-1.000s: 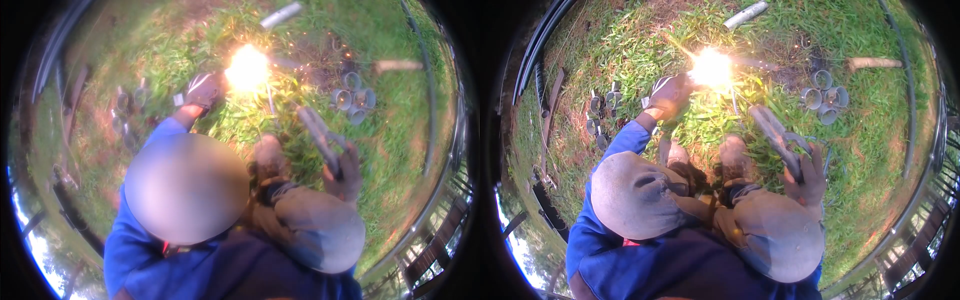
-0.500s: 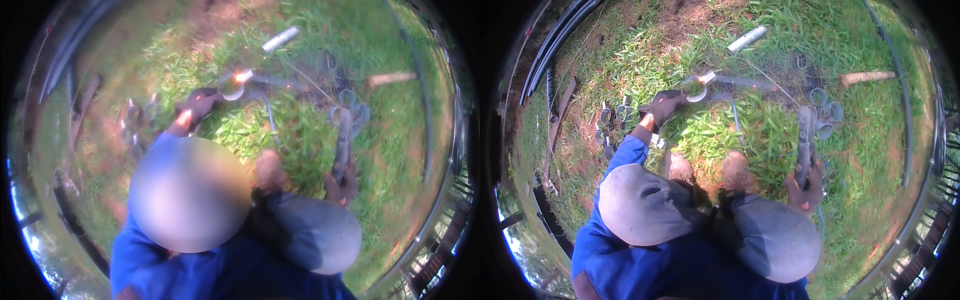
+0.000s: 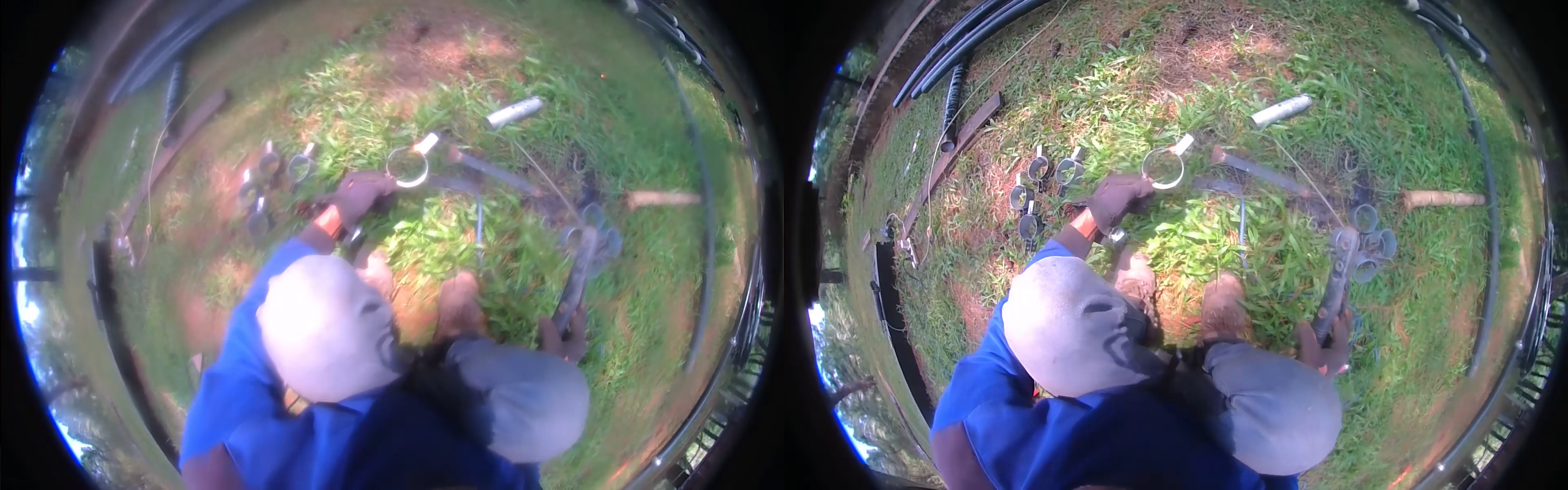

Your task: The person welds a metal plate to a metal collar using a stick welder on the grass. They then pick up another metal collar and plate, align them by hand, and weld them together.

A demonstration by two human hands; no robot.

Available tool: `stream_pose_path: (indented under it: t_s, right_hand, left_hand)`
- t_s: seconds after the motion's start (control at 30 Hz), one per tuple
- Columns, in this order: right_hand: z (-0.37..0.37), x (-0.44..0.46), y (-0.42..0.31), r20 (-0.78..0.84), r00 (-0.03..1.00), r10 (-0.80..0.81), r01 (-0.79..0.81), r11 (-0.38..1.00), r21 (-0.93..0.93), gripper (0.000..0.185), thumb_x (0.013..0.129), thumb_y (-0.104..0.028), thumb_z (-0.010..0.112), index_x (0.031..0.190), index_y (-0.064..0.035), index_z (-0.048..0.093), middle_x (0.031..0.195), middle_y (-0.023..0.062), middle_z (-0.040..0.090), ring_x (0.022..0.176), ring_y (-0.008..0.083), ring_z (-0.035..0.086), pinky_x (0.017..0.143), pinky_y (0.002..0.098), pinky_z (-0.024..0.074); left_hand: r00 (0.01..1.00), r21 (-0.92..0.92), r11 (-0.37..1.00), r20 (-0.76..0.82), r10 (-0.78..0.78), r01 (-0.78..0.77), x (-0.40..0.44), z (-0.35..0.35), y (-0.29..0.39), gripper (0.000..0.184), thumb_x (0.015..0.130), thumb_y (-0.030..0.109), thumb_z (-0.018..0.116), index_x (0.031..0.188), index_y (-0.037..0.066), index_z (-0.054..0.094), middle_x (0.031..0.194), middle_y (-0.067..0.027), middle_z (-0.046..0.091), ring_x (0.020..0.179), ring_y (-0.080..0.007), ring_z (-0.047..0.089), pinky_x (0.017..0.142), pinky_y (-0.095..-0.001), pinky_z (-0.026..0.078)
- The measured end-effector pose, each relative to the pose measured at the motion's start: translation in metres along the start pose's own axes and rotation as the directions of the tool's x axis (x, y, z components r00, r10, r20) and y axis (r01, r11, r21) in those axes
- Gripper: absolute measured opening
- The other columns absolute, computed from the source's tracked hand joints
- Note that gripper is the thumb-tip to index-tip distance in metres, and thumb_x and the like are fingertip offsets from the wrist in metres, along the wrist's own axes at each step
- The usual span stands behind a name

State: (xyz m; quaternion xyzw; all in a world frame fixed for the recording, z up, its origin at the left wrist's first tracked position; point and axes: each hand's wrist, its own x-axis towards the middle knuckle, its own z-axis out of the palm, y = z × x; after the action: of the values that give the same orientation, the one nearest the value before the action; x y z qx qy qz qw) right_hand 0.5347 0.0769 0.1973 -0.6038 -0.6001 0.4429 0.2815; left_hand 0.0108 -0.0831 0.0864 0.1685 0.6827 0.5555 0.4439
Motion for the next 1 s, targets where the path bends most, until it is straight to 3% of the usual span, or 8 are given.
stream_pose_path:
  t_s: [0.27, 0.43, 0.63, 0.73, 0.77, 0.87, 0.9, 1.0]
  right_hand:
    - [-0.012, 0.009, -0.019, 0.091, 0.978, 0.187, -0.178, 0.980, -0.093, 0.100, 0.092, -0.006, 0.092, 0.181, 0.0039, 0.048, 0.160, 0.0185, 0.070, 0.128, 0.0274, 0.075, 0.104, 0.0382, 0.0625]
    - [-0.007, 0.007, -0.036, 0.080, 0.958, 0.277, -0.267, 0.957, -0.112, 0.098, 0.098, -0.013, 0.089, 0.185, -0.0016, 0.045, 0.136, 0.0157, 0.077, 0.095, 0.0214, 0.073, 0.080, 0.0373, 0.0605]
    - [0.002, 0.007, -0.036, 0.060, 0.963, 0.261, -0.251, 0.958, -0.142, 0.094, 0.100, -0.019, 0.089, 0.184, -0.0043, 0.049, 0.113, 0.0122, 0.077, 0.077, 0.0185, 0.067, 0.070, 0.0365, 0.0570]
    - [0.003, 0.008, -0.030, 0.025, 0.972, 0.234, -0.225, 0.956, -0.189, 0.091, 0.100, -0.020, 0.089, 0.182, -0.0052, 0.052, 0.112, 0.0129, 0.077, 0.077, 0.0182, 0.068, 0.069, 0.0366, 0.0572]
    - [0.001, 0.008, -0.027, 0.023, 0.976, 0.217, -0.207, 0.955, -0.214, 0.090, 0.100, -0.020, 0.089, 0.181, -0.0054, 0.053, 0.111, 0.0130, 0.077, 0.076, 0.0182, 0.068, 0.069, 0.0369, 0.0572]
    - [-0.007, 0.012, -0.006, 0.039, 0.988, 0.150, -0.141, 0.975, -0.174, 0.090, 0.099, -0.019, 0.090, 0.180, -0.0050, 0.054, 0.110, 0.0133, 0.077, 0.076, 0.0185, 0.069, 0.068, 0.0374, 0.0580]
    - [-0.004, 0.010, -0.013, 0.030, 0.989, 0.143, -0.136, 0.975, -0.173, 0.090, 0.099, -0.019, 0.090, 0.180, -0.0050, 0.054, 0.110, 0.0133, 0.077, 0.076, 0.0185, 0.069, 0.068, 0.0374, 0.0580]
    - [-0.004, 0.007, -0.019, -0.030, 0.970, 0.242, -0.244, 0.952, -0.187, 0.091, 0.099, -0.018, 0.090, 0.181, -0.0040, 0.053, 0.116, 0.0144, 0.079, 0.080, 0.0201, 0.072, 0.069, 0.0378, 0.0597]
  left_hand:
    - [0.899, 0.015, 1.000, -0.436, 0.023, -0.018, -0.090, -0.038, -0.006, 0.028, 0.107, 0.026, 0.090, 0.123, 0.003, 0.091, 0.102, -0.0018, 0.084, 0.084, -0.0097, 0.074, 0.075, -0.0295, 0.061]
    - [0.744, 0.520, 0.825, -0.456, 0.487, -0.221, -0.134, -0.124, -0.102, 0.024, 0.108, 0.023, 0.085, 0.124, 0.005, 0.090, 0.102, -0.0030, 0.082, 0.079, -0.0146, 0.075, 0.072, -0.0310, 0.061]
    - [0.855, 0.273, 0.962, -0.494, 0.161, -0.024, -0.150, -0.169, -0.122, 0.021, 0.114, 0.023, 0.075, 0.109, 0.003, 0.081, 0.095, -0.0051, 0.076, 0.075, -0.0134, 0.074, 0.065, -0.0304, 0.059]
    - [0.849, -0.124, 0.989, -0.512, -0.131, 0.077, -0.127, -0.159, -0.094, 0.024, 0.115, 0.024, 0.073, 0.105, 0.003, 0.081, 0.092, -0.0048, 0.076, 0.073, -0.0120, 0.073, 0.062, -0.0291, 0.057]
    - [0.867, 0.198, 0.980, -0.492, 0.079, 0.023, -0.106, -0.164, -0.095, 0.025, 0.115, 0.023, 0.073, 0.103, 0.003, 0.080, 0.090, -0.0042, 0.075, 0.071, -0.0125, 0.072, 0.061, -0.0294, 0.057]
    - [0.895, 0.209, 0.978, -0.439, 0.080, 0.015, -0.057, -0.158, -0.051, 0.019, 0.113, 0.021, 0.075, 0.108, 0.003, 0.077, 0.089, -0.0044, 0.077, 0.076, -0.0140, 0.075, 0.061, -0.0306, 0.059]
    - [0.910, 0.604, 0.797, -0.314, 0.272, -0.030, -0.036, -0.168, -0.043, 0.017, 0.109, 0.020, 0.079, 0.114, 0.004, 0.077, 0.093, -0.0043, 0.079, 0.080, -0.0160, 0.077, 0.066, -0.0342, 0.062]
    - [0.921, 0.913, 0.408, -0.165, 0.353, 0.007, 0.070, -0.223, -0.063, 0.033, 0.098, 0.022, 0.088, 0.126, 0.010, 0.076, 0.108, -0.0044, 0.082, 0.092, -0.0220, 0.079, 0.087, -0.0444, 0.066]
